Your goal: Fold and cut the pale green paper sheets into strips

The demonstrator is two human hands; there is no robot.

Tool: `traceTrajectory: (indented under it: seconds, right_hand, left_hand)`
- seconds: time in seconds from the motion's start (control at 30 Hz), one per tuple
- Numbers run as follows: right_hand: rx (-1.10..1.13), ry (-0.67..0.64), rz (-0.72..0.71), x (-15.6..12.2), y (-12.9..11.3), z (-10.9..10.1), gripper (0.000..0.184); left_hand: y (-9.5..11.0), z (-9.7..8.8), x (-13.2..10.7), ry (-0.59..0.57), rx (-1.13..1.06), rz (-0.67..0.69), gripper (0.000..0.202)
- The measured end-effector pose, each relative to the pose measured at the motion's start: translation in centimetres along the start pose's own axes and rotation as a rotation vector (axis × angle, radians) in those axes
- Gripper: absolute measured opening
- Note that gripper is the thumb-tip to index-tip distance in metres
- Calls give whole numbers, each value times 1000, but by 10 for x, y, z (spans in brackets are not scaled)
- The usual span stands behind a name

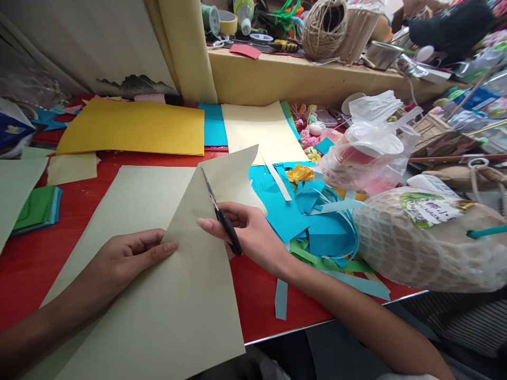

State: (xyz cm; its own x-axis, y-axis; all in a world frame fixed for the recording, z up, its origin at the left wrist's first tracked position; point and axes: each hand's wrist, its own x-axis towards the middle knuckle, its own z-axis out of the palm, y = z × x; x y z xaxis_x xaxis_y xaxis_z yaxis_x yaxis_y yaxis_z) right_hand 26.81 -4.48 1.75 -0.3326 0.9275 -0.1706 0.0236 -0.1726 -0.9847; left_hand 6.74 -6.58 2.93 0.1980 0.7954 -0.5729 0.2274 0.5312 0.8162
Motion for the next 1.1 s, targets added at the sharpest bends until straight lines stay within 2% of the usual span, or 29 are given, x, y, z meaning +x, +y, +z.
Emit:
traceTrajectory:
  seconds: [0.33,0.83,1.03,1.1]
  right_hand:
    - [6,28,-12,1,-2,1,25]
    - [40,34,3,2,-1,0,27]
    - [77,25,-63,4,4,-2,23]
    - [89,55,-109,5,7,-3,21]
  left_hand:
    - [-4,1,1,-8,26,13,35]
    - [-8,1,3,-81,59,1,30]
    - [-6,5,0,-64,6,-23,29]
    - [-2,5,-2,-19,-4,-21,28]
